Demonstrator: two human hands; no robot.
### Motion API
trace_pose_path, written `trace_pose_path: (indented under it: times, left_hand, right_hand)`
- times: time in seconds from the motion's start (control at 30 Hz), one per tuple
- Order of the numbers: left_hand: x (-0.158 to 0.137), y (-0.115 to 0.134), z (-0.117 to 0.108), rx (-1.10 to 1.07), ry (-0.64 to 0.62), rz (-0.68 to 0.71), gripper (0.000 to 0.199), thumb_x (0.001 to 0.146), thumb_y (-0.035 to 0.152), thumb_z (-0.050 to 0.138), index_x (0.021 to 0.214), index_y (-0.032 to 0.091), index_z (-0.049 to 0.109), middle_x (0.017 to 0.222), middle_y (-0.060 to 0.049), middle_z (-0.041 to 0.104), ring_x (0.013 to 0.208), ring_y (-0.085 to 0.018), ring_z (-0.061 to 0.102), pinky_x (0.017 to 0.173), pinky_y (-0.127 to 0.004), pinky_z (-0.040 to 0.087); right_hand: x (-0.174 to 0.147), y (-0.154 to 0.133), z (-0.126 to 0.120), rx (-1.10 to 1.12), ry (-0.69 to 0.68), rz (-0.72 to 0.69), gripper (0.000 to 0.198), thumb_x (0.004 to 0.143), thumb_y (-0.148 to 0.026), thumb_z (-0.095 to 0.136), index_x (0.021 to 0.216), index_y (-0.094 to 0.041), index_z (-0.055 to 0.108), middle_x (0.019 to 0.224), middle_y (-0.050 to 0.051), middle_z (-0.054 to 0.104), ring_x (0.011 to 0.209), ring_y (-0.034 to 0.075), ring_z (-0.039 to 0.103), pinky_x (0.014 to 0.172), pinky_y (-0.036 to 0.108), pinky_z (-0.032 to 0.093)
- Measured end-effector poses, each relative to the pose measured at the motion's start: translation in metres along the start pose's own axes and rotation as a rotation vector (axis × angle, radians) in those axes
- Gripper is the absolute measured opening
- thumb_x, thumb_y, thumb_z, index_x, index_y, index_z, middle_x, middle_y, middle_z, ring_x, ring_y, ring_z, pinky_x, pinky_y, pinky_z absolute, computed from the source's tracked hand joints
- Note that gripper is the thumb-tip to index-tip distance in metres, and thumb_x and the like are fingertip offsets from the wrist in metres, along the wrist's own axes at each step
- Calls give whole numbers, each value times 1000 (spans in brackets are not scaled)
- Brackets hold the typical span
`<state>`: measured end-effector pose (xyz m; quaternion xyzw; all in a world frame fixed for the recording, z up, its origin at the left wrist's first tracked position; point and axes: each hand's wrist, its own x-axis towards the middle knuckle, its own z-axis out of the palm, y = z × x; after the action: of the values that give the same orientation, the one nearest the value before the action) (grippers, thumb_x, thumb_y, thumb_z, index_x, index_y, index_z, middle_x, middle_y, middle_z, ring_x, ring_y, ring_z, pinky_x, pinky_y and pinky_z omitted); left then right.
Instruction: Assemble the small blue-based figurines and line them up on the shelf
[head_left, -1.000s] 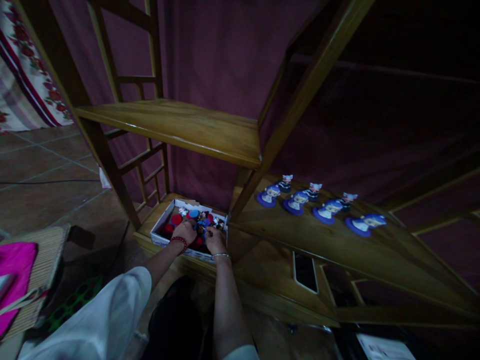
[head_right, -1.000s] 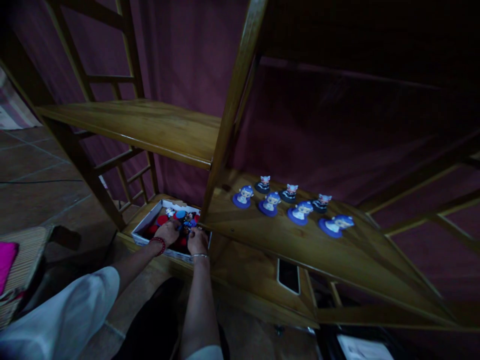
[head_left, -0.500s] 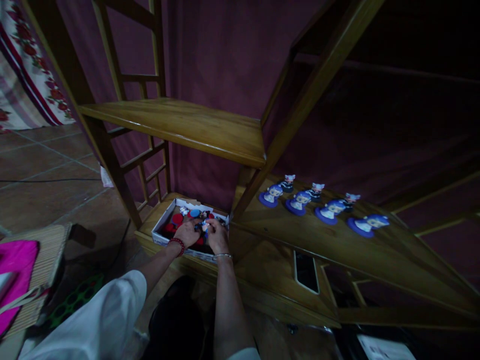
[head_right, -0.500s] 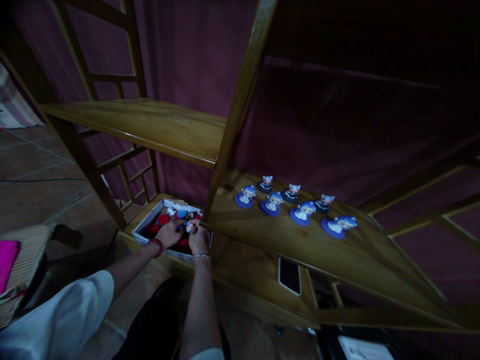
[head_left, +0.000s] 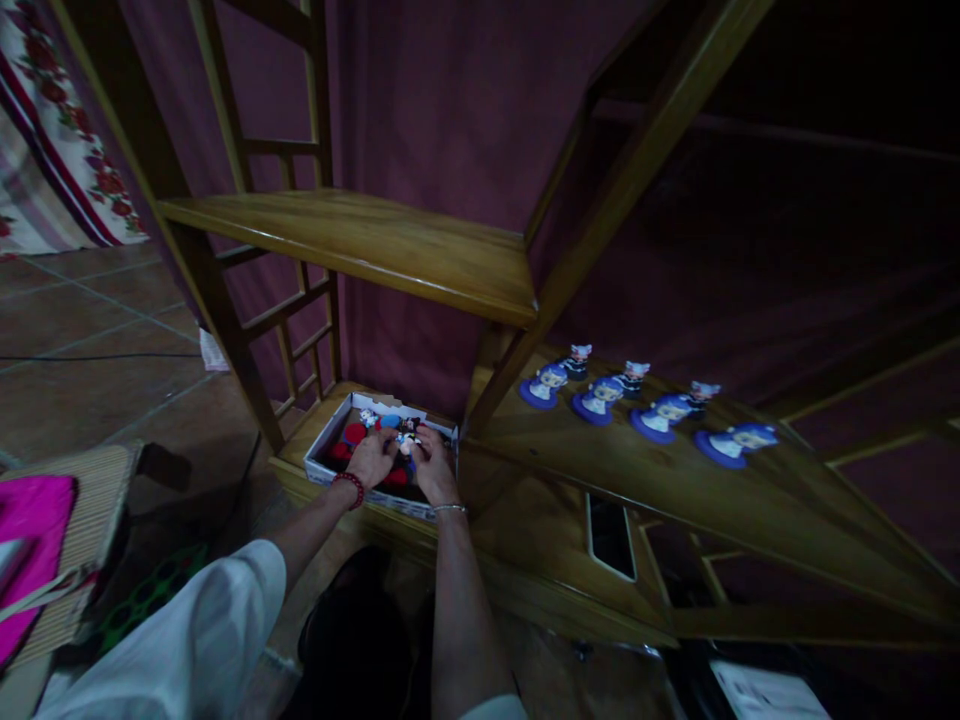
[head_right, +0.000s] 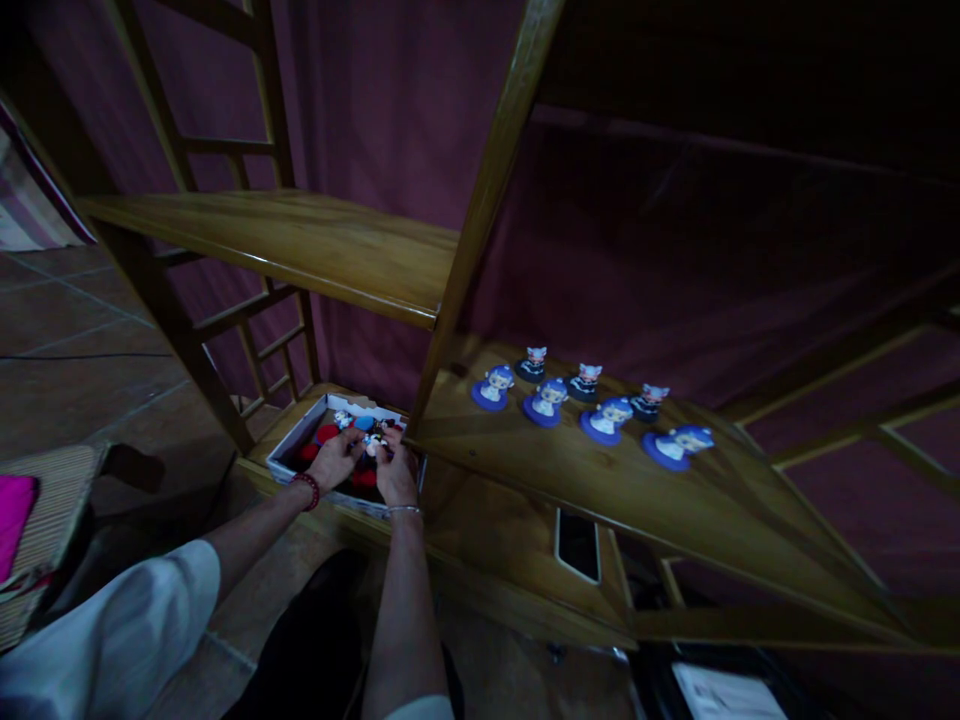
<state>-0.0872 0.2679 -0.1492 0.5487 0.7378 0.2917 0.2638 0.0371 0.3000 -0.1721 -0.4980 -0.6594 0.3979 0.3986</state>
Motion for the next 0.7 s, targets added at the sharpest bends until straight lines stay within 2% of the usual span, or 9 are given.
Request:
trace_pose_path:
  times: [0.2, 0.5, 0.7]
  left_hand:
    - [1, -1, 0, -57, -11, -36, 22, 81, 24, 47, 98, 22, 60, 85, 0, 66, 80, -14, 60, 72, -24, 46]
    - [1, -1, -1, -81, -7, -60, 17, 80, 20, 48, 92, 20, 59, 77, 0, 66, 71, -12, 61, 66, -22, 46]
    - [-2, 2, -2, -197, -109, -77, 17, 83, 19, 41, 94, 18, 54, 67, 0, 65, 59, -10, 60, 57, -20, 47]
  right_hand:
    - [-2, 1, -2, -44, -33, 70, 34, 74, -23, 51, 107, -21, 56, 105, 4, 62, 96, 16, 57, 89, 31, 42]
    - [-4, -5, -5, -89, -69, 81, 36, 75, -22, 50, 111, -25, 56, 95, 0, 65, 89, 15, 58, 86, 29, 43]
    - [-6, -4, -4, -29, -127, 89, 41, 74, -26, 53, 115, -23, 52, 100, 2, 64, 91, 15, 59, 85, 29, 44]
